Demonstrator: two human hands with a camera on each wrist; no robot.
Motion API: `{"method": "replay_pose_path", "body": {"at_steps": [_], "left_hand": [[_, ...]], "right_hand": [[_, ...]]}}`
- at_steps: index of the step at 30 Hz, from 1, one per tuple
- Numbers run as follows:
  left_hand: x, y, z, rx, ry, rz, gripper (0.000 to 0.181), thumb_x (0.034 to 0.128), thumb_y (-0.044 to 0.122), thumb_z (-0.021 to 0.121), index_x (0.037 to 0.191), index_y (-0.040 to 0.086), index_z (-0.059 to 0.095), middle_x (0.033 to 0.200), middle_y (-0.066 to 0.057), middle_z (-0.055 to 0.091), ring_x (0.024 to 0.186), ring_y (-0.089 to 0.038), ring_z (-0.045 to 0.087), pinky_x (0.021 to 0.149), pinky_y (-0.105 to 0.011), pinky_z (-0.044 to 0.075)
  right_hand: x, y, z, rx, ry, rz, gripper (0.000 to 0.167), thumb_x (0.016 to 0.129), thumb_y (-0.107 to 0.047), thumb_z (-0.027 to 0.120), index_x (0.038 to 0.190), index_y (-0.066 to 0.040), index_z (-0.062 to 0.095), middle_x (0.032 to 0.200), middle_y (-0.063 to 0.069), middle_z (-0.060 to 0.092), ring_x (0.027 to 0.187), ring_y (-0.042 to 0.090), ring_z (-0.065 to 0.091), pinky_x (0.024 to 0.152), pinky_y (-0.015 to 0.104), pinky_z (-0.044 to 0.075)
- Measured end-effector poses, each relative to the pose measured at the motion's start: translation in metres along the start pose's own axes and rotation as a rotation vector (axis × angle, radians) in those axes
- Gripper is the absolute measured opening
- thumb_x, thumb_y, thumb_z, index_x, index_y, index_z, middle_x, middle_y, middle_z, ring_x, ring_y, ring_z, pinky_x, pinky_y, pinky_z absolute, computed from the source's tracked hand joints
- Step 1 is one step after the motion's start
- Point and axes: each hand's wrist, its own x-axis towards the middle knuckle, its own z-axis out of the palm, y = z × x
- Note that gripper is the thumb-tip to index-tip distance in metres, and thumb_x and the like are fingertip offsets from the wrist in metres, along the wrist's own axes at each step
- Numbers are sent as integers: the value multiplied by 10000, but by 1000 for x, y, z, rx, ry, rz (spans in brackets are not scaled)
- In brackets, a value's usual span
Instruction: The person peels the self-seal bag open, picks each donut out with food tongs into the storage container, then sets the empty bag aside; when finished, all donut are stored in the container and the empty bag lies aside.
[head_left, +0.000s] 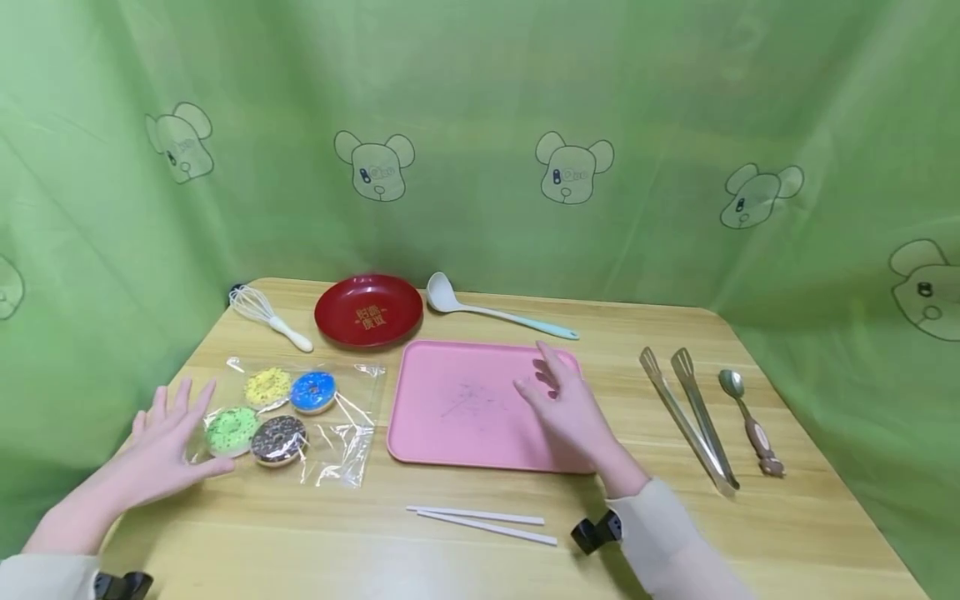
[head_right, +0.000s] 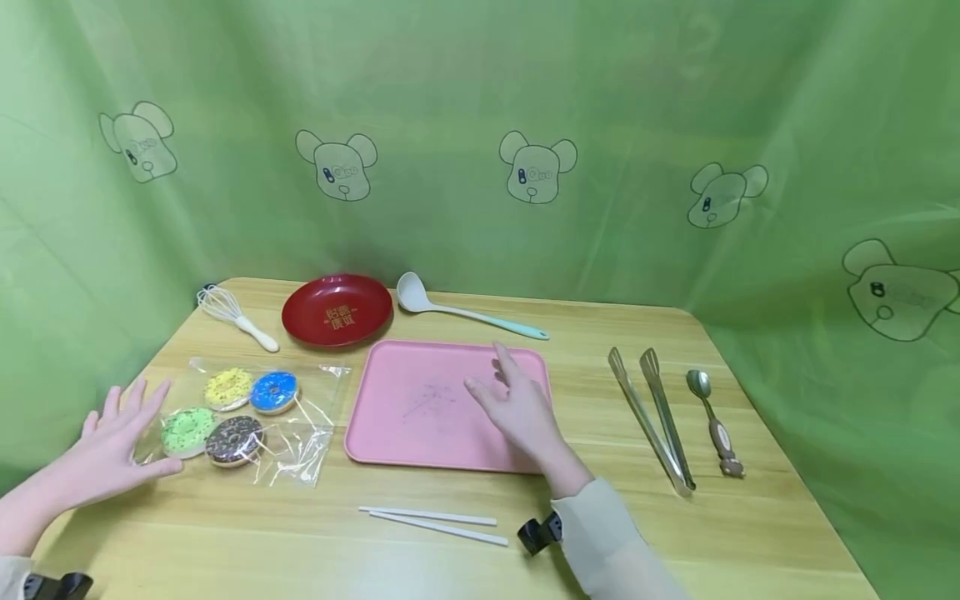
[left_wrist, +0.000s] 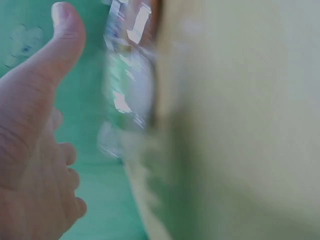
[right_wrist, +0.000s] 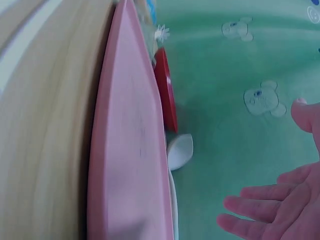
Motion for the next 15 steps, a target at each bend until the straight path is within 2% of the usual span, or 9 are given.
{"method": "replay_pose_path", "body": {"at_steps": [3,6,11,15], "left_hand": [[-6,-14,6,25,-27,-15,1123,754,540,690,1479,74,-30,1427,-384,-92,1252,-564,-192,932,-735,-69],[-11,-26,14,8,-55,-24,1071,779,521,674,1476,46,14,1407,-426,-46,1241,-604,-152,925,-743,-56],[-17,-40,23,-75,-128,-64,940,870,464,588,1474,60,-8,1357,-472,-113,1224,-592,-220,884,-756,-101],[-18,-44,25,-100,-159,-91,907,901,463,538,1470,71,-49,1339,-480,-152,1222,-570,-254,866,-759,-115]], "right_hand": [[-1,-8,13,79,-2,-8,706,905,-359,595,1454,-71,257,1341,216,463,1169,337,504,967,441,411],[0,-16,31,137,-1,-1,606,909,-297,606,1406,-53,362,1237,180,567,1092,288,570,924,398,456],[2,-31,61,252,-50,-4,466,915,-233,603,1315,-26,483,1090,136,647,987,243,616,871,364,492],[1,-41,80,277,-132,-17,444,926,-256,582,1283,-3,505,1049,132,649,900,220,632,801,329,514]]}}
